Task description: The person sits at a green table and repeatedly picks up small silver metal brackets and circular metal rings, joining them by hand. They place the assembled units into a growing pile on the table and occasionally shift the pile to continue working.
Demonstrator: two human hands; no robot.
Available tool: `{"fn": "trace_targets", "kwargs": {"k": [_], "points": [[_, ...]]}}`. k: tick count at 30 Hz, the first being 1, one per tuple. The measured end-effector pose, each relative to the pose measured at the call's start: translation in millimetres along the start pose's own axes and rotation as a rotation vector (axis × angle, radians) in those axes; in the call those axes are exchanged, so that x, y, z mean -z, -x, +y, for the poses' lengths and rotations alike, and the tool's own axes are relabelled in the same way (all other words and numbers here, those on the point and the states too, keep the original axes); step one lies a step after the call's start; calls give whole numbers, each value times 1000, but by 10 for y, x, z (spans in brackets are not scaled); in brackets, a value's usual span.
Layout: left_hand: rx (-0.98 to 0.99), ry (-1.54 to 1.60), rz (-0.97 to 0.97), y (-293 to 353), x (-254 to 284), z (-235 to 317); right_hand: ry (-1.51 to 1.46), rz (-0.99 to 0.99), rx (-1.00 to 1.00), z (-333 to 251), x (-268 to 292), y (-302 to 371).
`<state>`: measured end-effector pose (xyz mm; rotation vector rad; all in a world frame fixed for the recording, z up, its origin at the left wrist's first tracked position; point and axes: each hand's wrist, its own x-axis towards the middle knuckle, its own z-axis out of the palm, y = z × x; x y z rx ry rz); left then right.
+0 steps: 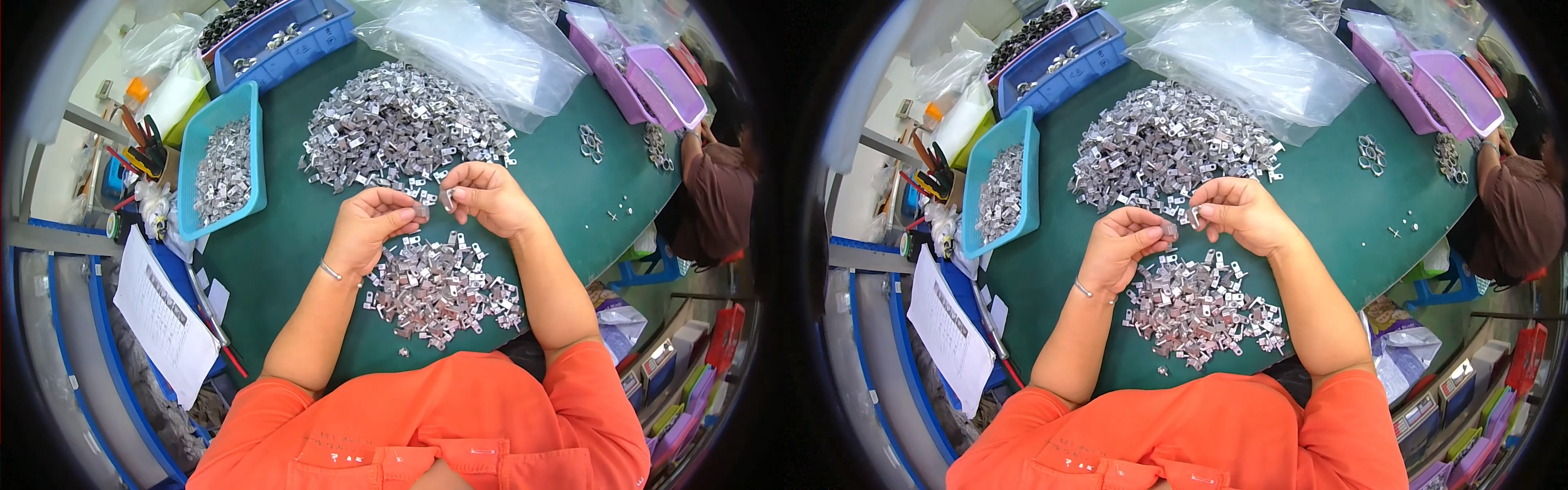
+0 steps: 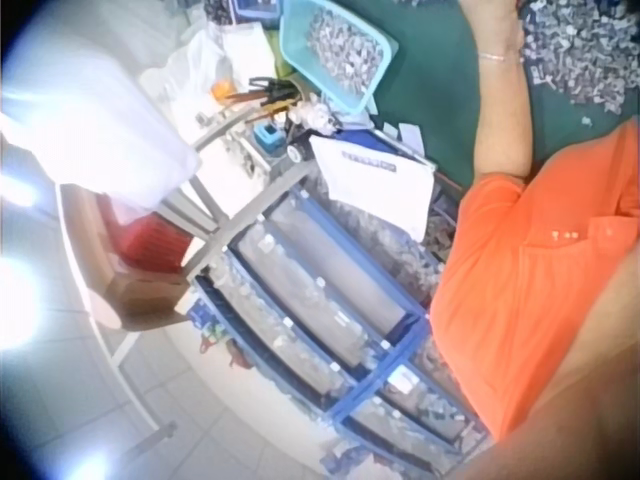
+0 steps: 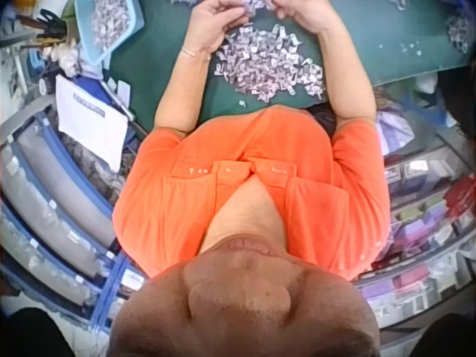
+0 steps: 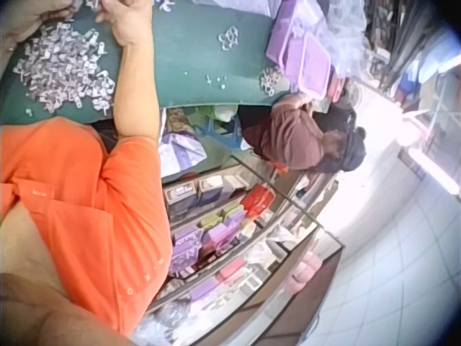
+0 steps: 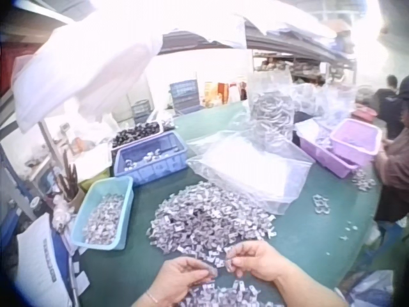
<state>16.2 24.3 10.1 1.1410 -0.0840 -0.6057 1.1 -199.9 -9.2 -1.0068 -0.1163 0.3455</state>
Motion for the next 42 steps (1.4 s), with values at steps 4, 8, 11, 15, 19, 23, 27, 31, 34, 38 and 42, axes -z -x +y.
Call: {"fn": "trace_targets", "kwargs": {"k": [4,8,11,15,19,23,27,31,34,38,42], "points": [[53,-193,-115,165,10,176,200,-293,41,-99,-62,57],[-14,-723,-116,185,55,253,1122,75,272,-8,-121,11],[-322,-1081,86,-16,42,108,1477,240,356,103,-221,-21],[-463,-1319,75,-233,-12,-95,1489,266,309,142,-182,-52],[-583,-1388,103,-297,9,-145,1416,275,311,91,-137,-16],[-67,-564,226,-246,-49,-83,1481,243,411,170,-190,-44],[80,-39,135,-118,24,-11,1289,253,303,120,-125,-66],[104,28,91,-30,59,11,737,131,30,-70,-97,5],[70,-184,-153,73,137,136,665,-231,218,-140,-60,64],[-59,-669,-105,105,145,154,1109,10,352,60,-203,4],[-362,-1049,228,-87,124,60,946,83,113,35,-258,-54]]}}
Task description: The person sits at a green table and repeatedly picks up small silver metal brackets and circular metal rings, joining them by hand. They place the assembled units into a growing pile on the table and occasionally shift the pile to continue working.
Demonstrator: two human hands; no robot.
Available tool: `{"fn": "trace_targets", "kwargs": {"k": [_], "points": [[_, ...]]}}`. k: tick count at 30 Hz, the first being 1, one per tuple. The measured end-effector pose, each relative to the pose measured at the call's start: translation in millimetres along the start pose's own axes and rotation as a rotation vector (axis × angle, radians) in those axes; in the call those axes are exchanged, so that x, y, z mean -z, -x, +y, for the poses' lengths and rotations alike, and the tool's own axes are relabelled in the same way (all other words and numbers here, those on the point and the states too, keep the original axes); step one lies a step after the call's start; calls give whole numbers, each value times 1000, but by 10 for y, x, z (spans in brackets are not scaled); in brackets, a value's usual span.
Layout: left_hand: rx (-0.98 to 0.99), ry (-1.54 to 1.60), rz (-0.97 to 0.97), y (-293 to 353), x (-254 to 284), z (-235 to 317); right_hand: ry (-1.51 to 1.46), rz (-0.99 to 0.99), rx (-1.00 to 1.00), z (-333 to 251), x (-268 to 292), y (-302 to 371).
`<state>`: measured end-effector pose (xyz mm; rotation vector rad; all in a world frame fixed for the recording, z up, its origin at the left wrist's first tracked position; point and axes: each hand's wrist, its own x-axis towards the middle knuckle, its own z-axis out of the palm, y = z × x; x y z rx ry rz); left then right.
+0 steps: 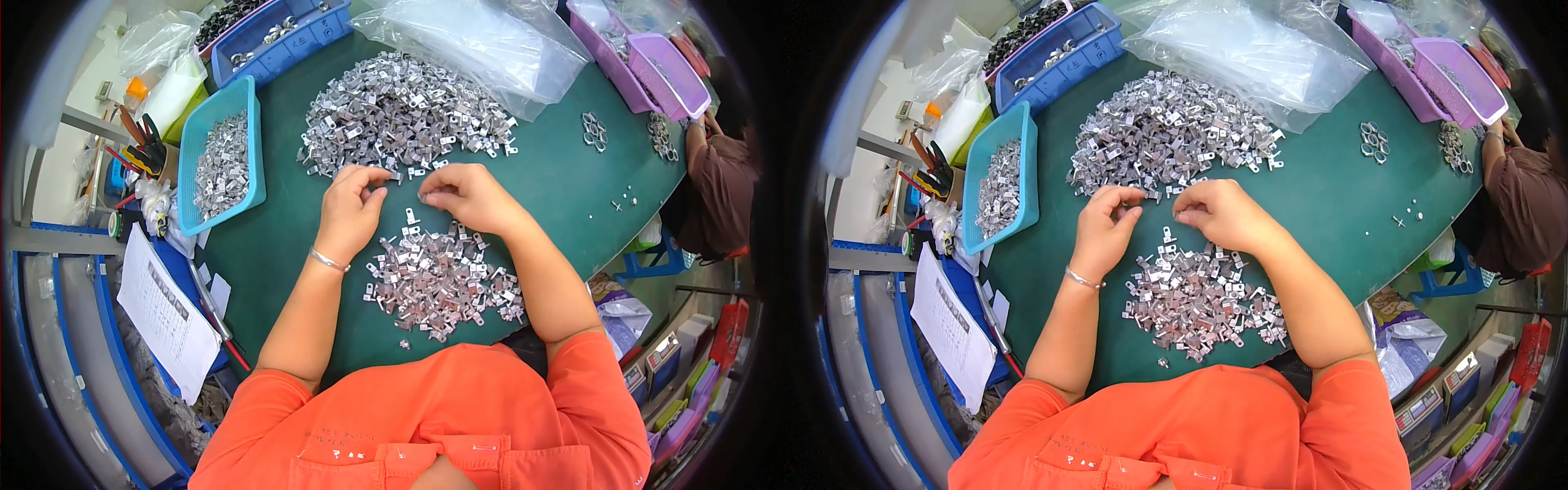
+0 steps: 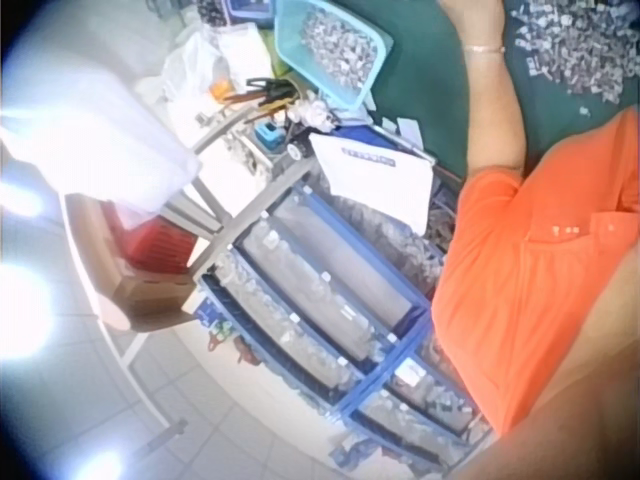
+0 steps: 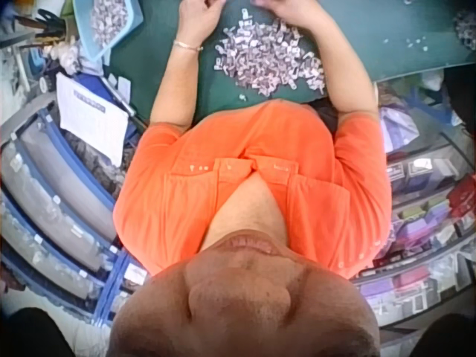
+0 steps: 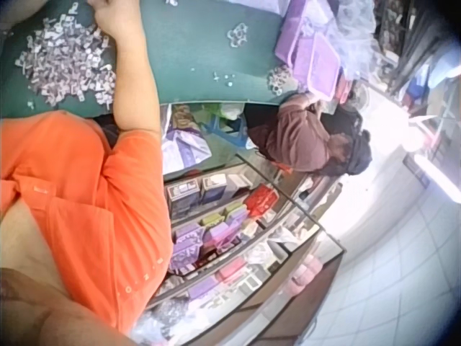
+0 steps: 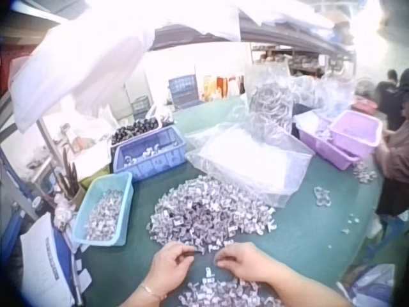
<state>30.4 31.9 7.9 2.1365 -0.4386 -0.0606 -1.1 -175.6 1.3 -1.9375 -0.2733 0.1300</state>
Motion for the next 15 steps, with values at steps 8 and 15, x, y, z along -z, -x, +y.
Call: {"fn": "trace_targets", "kwargs": {"k": [8,15], "points": [[-221,-288,60,-141,-179,-144,-38,-15,-63,2,82,-9],[205,128,68,73,-39,13,-113,-358,87,-21,308,99]]}}
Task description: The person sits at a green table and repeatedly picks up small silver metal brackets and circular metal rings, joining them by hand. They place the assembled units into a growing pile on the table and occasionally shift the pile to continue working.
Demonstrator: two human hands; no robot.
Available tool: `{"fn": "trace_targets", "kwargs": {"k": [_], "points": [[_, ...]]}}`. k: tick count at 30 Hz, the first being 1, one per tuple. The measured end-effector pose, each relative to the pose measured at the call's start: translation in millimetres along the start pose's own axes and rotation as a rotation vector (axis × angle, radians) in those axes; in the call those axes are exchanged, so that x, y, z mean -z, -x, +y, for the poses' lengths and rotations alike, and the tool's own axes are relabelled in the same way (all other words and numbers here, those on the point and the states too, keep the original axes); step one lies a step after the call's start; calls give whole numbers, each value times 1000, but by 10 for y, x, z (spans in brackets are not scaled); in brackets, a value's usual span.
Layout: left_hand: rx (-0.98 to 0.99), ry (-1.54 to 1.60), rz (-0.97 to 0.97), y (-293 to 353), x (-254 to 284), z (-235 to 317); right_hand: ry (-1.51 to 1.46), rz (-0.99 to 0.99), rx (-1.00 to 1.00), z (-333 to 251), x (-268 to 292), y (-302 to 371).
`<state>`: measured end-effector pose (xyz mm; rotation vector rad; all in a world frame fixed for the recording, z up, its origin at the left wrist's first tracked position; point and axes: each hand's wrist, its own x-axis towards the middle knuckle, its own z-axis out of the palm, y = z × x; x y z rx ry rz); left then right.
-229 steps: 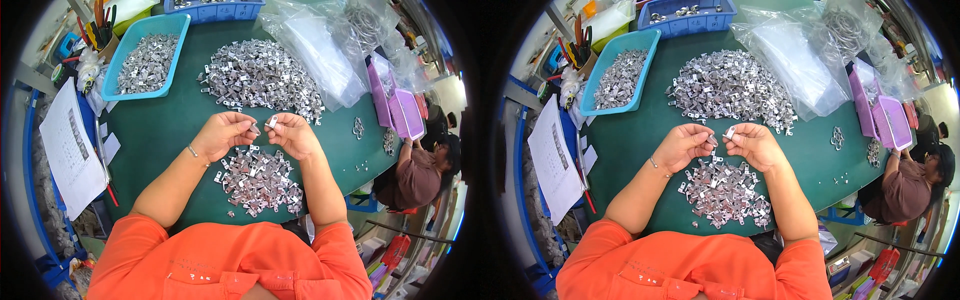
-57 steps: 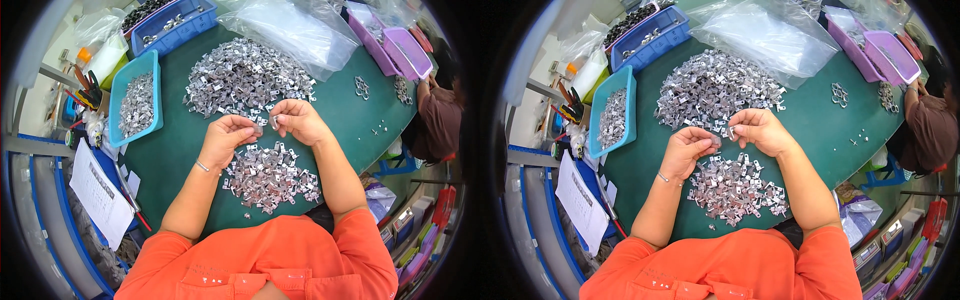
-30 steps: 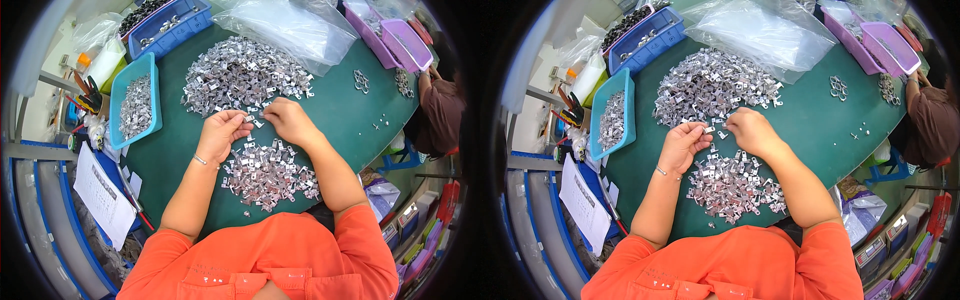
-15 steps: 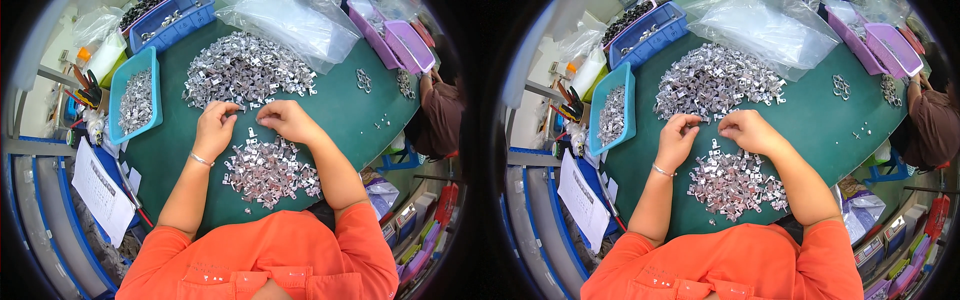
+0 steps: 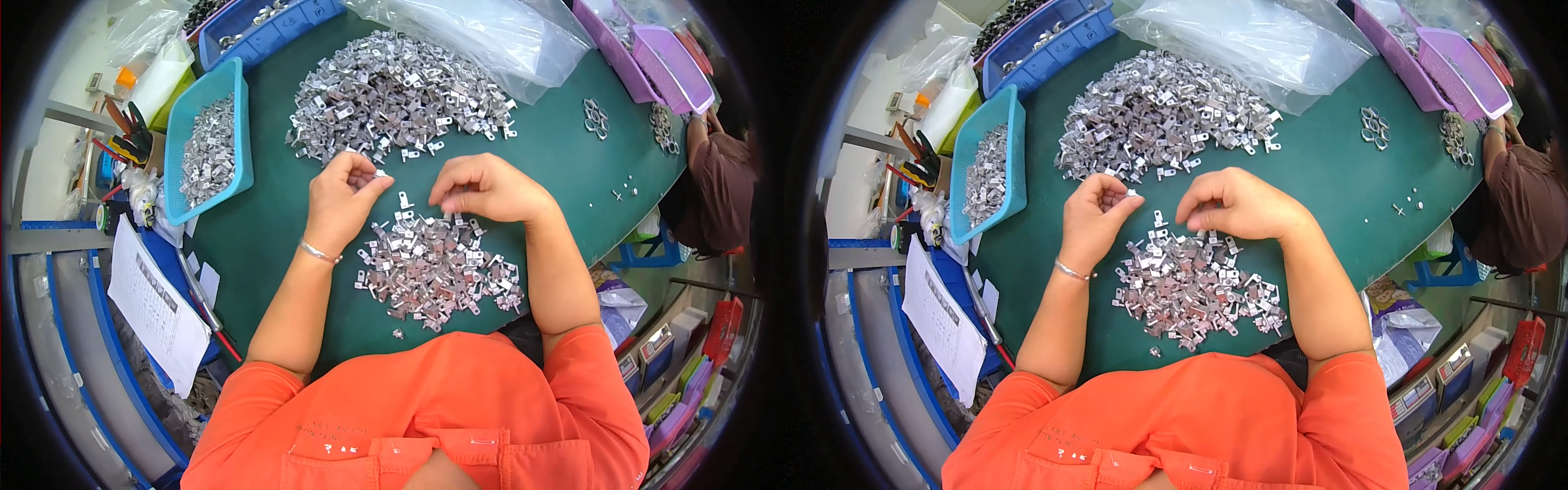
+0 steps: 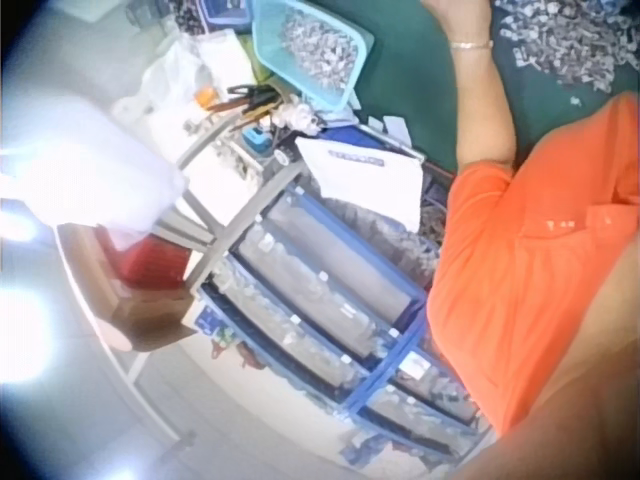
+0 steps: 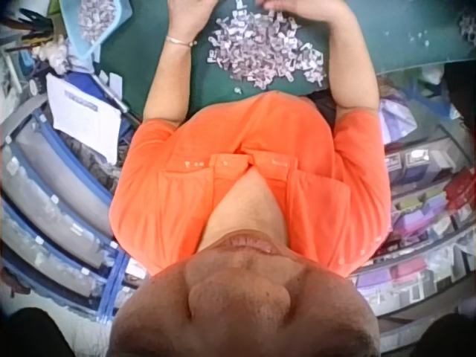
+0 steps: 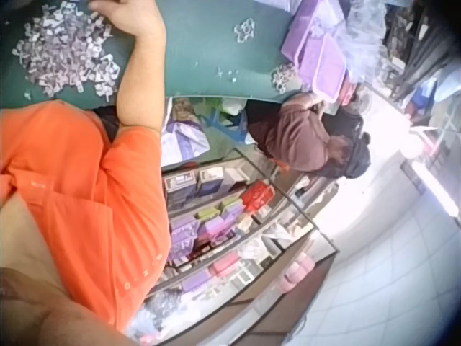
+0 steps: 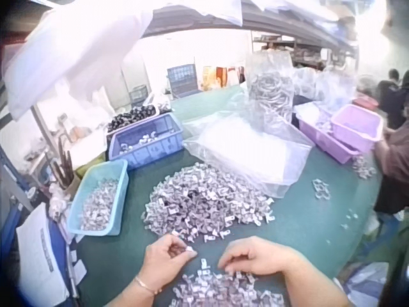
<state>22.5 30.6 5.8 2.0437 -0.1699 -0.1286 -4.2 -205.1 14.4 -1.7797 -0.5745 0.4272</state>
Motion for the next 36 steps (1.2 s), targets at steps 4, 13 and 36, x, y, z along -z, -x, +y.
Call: {"fn": "trace_targets", "kwargs": {"k": [4,13,36], "points": [[97,248,-187,128,50,49,44,-150,27,-69,-96,14],[-24,371,-214,248,36,83,104,-87,44,-163,-139,26],[58,514,-336,472,-87,285,-786,309,-389,-260,-262,93]]}}
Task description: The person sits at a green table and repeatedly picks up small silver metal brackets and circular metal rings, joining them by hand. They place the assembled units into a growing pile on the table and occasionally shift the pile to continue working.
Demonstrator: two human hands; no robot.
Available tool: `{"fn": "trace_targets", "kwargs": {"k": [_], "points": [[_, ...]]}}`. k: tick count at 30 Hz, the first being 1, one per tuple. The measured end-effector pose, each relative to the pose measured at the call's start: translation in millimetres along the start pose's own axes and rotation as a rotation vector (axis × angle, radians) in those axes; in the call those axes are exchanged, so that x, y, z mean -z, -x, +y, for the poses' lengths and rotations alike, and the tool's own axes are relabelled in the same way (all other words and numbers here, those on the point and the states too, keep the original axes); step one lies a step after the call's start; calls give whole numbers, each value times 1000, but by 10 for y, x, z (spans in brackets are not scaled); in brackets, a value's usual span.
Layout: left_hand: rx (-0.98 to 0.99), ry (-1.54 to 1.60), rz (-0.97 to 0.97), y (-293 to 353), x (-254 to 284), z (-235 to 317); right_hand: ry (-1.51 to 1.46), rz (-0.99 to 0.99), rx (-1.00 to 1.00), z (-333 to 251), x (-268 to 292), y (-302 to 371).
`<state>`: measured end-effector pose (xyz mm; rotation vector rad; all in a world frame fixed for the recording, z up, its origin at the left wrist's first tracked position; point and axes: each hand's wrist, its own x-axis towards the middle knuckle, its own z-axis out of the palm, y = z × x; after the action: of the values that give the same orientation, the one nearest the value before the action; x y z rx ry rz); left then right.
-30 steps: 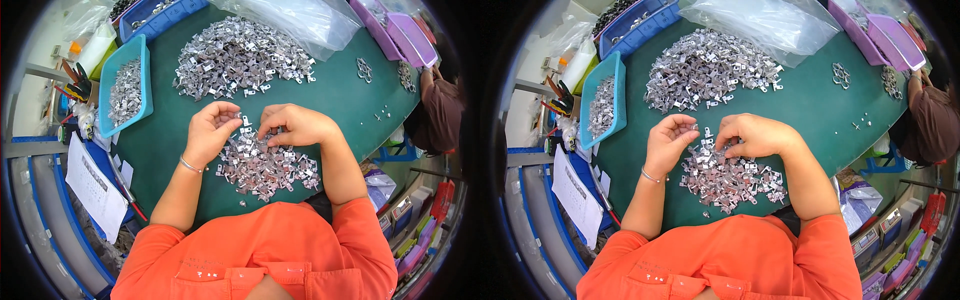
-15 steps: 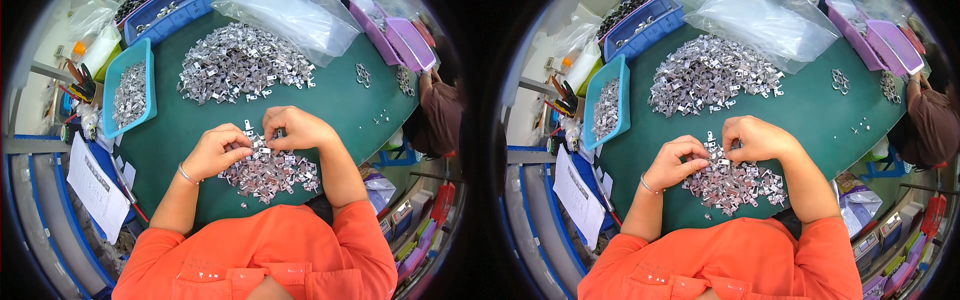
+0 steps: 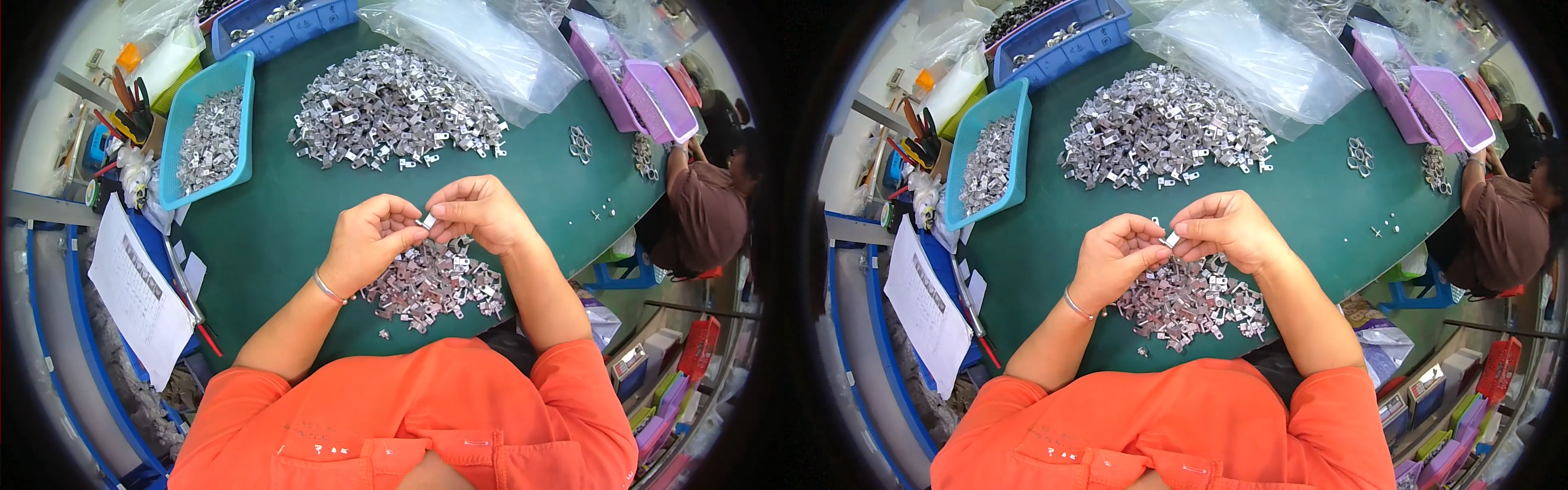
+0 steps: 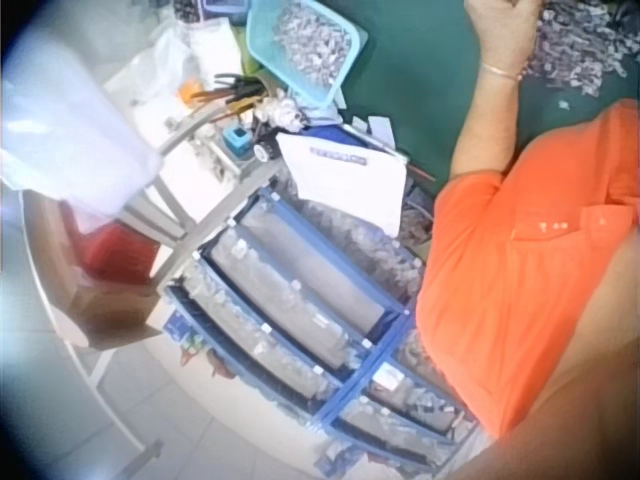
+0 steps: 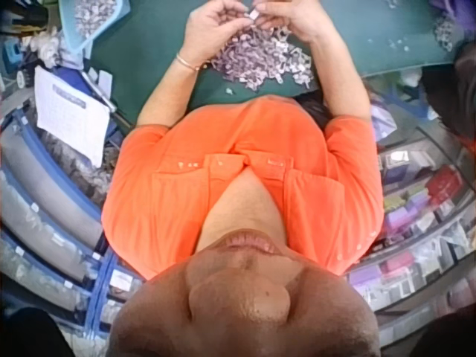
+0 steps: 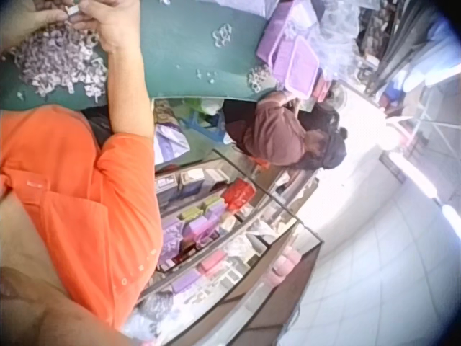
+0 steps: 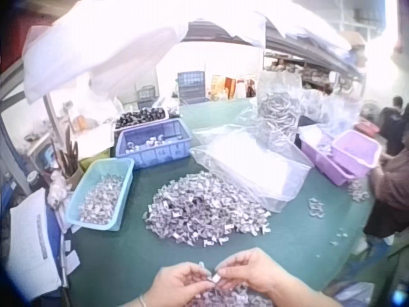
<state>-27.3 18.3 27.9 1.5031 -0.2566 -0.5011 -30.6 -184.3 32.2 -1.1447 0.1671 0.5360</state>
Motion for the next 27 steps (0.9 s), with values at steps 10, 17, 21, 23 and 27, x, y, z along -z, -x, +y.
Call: {"fn": "trace_targets", "kwargs": {"k": [10,17,21,23,27], "points": [[37,176,-85,94,-58,34,-60,27,-10,124,-14,172],[-303,-135,411,75,336,192,623,286,450,320,100,511],[-386,-535,946,-4,1774,275,1129,98,650,394,315,875],[-369,-863,1035,19,2049,234,1278,70,608,553,336,973],[-453,-922,965,104,1538,162,1446,106,566,723,229,989]]}}
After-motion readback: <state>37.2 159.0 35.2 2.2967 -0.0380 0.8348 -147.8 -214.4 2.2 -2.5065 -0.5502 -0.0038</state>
